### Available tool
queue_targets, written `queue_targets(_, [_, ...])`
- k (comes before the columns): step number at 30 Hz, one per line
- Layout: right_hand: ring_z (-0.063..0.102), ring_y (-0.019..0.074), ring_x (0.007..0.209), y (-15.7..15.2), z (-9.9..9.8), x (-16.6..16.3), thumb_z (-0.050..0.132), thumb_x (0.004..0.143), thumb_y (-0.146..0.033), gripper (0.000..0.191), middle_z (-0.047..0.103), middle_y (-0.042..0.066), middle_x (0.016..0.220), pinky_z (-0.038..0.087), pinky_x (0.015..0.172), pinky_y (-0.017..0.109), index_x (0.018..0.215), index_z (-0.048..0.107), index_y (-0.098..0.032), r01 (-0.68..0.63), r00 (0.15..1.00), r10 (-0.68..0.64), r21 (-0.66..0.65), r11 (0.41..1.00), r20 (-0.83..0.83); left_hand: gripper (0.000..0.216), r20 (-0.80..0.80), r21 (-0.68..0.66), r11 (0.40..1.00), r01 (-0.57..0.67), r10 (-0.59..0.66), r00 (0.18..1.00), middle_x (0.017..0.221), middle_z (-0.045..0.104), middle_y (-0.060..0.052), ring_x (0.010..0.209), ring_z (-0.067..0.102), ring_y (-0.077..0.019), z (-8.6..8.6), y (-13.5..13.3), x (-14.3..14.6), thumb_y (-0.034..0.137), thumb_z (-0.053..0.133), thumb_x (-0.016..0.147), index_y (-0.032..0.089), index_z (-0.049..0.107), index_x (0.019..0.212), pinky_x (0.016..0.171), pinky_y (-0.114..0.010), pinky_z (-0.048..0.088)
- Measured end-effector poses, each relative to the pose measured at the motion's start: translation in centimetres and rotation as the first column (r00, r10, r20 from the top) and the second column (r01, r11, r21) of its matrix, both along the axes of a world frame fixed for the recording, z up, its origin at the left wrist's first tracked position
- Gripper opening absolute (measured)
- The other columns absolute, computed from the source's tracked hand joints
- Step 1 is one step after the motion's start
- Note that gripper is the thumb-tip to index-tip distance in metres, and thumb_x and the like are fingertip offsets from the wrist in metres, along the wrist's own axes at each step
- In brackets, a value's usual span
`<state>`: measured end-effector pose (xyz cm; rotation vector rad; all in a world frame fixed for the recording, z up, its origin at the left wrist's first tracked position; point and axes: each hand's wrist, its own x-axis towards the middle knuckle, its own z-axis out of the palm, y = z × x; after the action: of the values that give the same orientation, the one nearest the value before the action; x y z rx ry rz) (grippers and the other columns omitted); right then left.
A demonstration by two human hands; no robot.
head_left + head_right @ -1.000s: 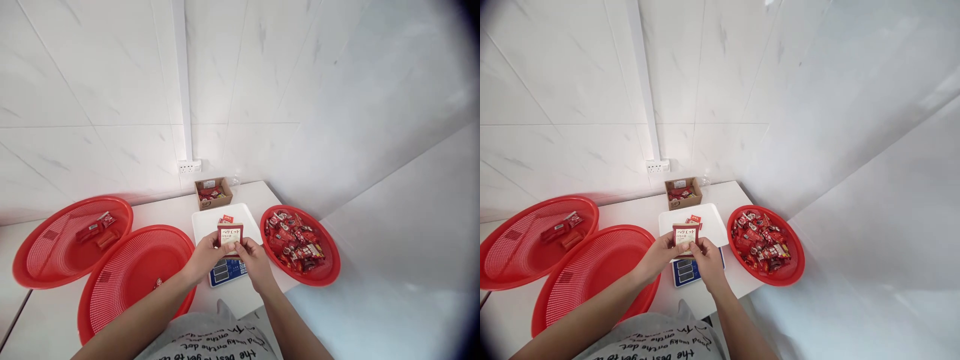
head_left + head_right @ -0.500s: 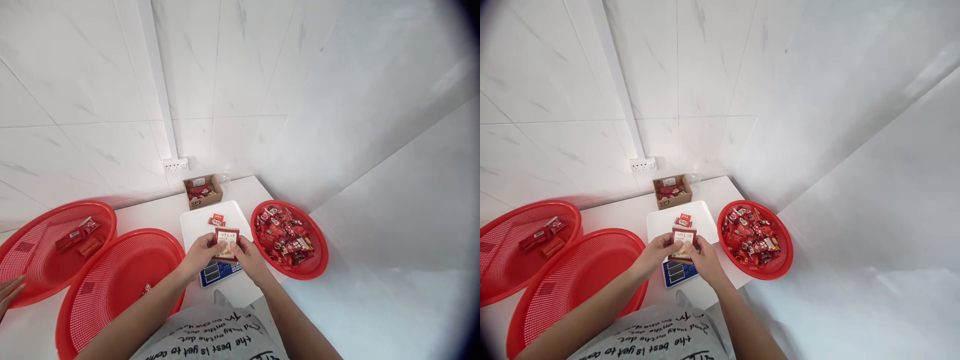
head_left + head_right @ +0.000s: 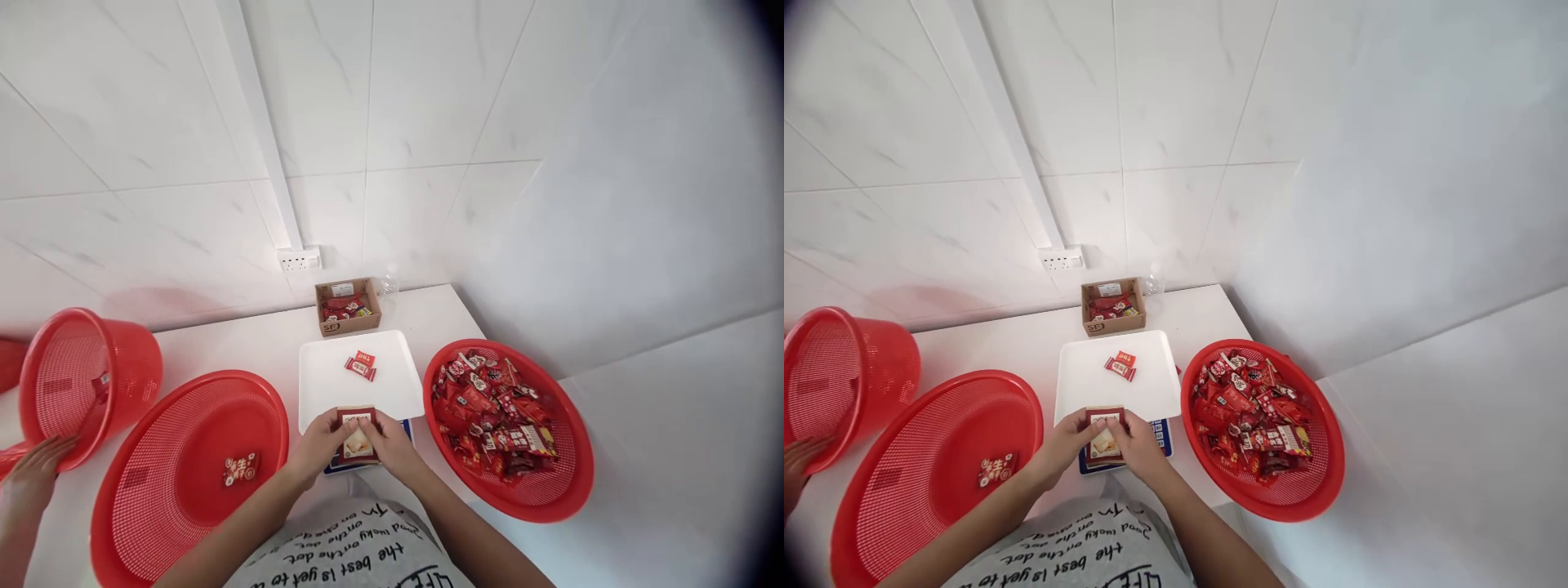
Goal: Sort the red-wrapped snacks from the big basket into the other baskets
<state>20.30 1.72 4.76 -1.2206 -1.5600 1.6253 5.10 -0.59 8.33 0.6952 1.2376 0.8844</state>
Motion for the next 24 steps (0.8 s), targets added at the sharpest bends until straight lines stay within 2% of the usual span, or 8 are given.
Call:
queue_targets(3, [0.062,0.0199,0.078,1.7,-1.1,0.3,0.035,0.090,-0.049,0.041,0.066,0.005,0.084,0.048,0.072,0.033,0.100,0.058,-0.017,-0.025,0.997,0.022,0.034,0.999,0.080,0.050,0.024,-0.048,0.989,-0.138,0.139,0.990,0.091,0.073,-0.008,0.080,0.066,-0.0214,0.3,-0.4,-1.2,0.046,0.074,0.065,0.013,0.066,0.102,0.076,-0.033,0.050])
queue_targets(5, [0.061,0.0212,0.084,3.5,-1.6,0.4,0.036,0.091,-0.043,0.037,0.065,0.008,0.090,0.047,0.076,0.035,0.107,0.056,-0.017,-0.004,0.967,-0.042,0.177,0.984,0.252,0.051,0.004,-0.079,0.973,-0.216,0.217,0.976,0.090,0.074,-0.009,0.078,0.066,-0.0216,0.6,-1.0,-2.4,0.047,0.075,0.064,0.012,0.067,0.101,0.073,-0.032,0.050])
queue_targets(8, [0.055,0.0252,0.100,6.4,-2.2,-0.4,0.043,0.090,-0.032,0.030,0.061,0.012,0.108,0.043,0.086,0.039,0.110,0.057,-0.016,-0.122,0.866,-0.126,0.451,0.884,0.483,0.051,-0.031,-0.110,0.947,-0.300,0.299,0.954,0.087,0.074,-0.009,0.077,0.067,-0.0221,0.9,-2.1,-4.3,0.045,0.077,0.062,0.012,0.067,0.099,0.073,-0.032,0.050])
queue_targets(10, [0.052,0.0268,0.104,7.8,-2.6,-1.4,0.047,0.088,-0.027,0.027,0.060,0.012,0.112,0.042,0.088,0.040,0.110,0.059,-0.017,-0.238,0.808,-0.128,0.517,0.822,0.575,0.049,-0.024,-0.129,0.936,-0.328,0.328,0.944,0.086,0.074,-0.009,0.077,0.068,-0.0224,0.9,-2.8,-5.1,0.043,0.078,0.061,0.012,0.067,0.097,0.073,-0.032,0.051])
queue_targets(13, [0.050,0.0294,0.107,8.5,-3.3,-2.6,0.051,0.085,-0.020,0.030,0.058,0.013,0.117,0.041,0.087,0.041,0.113,0.058,-0.018,-0.292,0.757,-0.126,0.505,0.812,0.641,0.046,0.014,-0.156,0.931,-0.329,0.336,0.942,0.082,0.074,-0.008,0.078,0.068,-0.0235,1.1,-3.5,-5.7,0.041,0.079,0.060,0.012,0.067,0.094,0.074,-0.033,0.051])
queue_targets(21, [0.056,0.0244,0.101,6.3,-3.8,-1.4,0.041,0.084,-0.011,0.036,0.062,0.013,0.109,0.042,0.086,0.036,0.116,0.055,-0.016,-0.082,0.836,-0.166,0.418,0.905,0.522,0.044,0.032,-0.133,0.959,-0.248,0.255,0.967,0.085,0.074,-0.009,0.077,0.069,-0.0248,2.5,-2.4,-4.2,0.040,0.078,0.063,0.013,0.066,0.096,0.066,-0.032,0.053])
queue_targets(23, [0.060,0.0204,0.090,5.4,-3.1,-0.5,0.036,0.086,-0.016,0.037,0.064,0.009,0.101,0.045,0.079,0.033,0.120,0.050,-0.017,0.044,0.902,-0.173,0.316,0.948,0.395,0.044,0.061,-0.154,0.958,-0.241,0.253,0.966,0.086,0.074,-0.009,0.077,0.069,-0.0242,2.6,-2.0,-3.7,0.040,0.078,0.063,0.013,0.066,0.095,0.066,-0.032,0.053])
queue_targets(24, [0.061,0.0189,0.083,4.9,-2.6,0.0,0.035,0.086,-0.019,0.037,0.064,0.007,0.095,0.046,0.074,0.032,0.121,0.048,-0.018,0.130,0.942,-0.186,0.207,0.970,0.279,0.044,0.075,-0.166,0.956,-0.242,0.257,0.963,0.086,0.074,-0.009,0.077,0.069,-0.0239,2.6,-1.8,-3.4,0.041,0.078,0.063,0.013,0.066,0.094,0.066,-0.031,0.053])
